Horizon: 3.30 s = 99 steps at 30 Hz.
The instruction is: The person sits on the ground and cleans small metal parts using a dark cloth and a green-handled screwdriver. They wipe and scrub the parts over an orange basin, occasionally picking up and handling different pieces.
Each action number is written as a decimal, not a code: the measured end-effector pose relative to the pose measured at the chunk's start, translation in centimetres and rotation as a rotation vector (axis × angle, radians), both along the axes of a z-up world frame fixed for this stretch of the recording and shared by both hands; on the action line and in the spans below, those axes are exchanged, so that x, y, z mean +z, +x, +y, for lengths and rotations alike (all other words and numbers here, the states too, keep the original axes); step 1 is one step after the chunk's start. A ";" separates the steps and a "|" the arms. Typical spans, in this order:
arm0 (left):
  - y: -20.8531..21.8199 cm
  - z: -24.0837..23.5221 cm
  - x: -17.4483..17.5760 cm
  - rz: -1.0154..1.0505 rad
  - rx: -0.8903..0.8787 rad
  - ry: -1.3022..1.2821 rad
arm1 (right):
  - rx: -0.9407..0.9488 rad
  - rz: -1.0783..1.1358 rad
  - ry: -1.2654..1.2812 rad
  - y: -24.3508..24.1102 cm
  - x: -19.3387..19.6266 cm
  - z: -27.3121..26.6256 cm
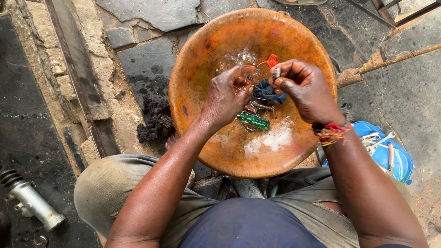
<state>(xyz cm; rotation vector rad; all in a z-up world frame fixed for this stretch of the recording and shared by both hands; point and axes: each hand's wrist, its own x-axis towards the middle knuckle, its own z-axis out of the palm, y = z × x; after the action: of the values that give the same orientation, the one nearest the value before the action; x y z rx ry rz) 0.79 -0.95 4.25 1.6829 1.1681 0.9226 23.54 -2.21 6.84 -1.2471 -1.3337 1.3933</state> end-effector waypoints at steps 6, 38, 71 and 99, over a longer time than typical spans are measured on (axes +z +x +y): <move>0.0 0.3 -0.8 0.160 0.010 0.136 | -0.046 -0.425 0.173 -0.2 -0.9 0.0; 0.1 -1.9 -2.7 0.826 -0.328 0.053 | 0.015 -0.838 0.399 0.6 -1.5 -1.2; -1.9 -10.9 6.4 0.648 0.123 0.415 | -0.089 -0.966 0.597 1.8 3.1 -8.7; 0.7 -3.5 -5.2 0.489 0.039 0.217 | -0.120 0.359 -0.060 1.4 10.5 -10.7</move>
<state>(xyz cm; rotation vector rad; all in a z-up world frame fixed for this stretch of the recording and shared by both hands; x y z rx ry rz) 1.47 -4.44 -0.98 2.1459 1.4621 0.6967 24.97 -12.91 17.29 -1.0368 -0.9628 1.4963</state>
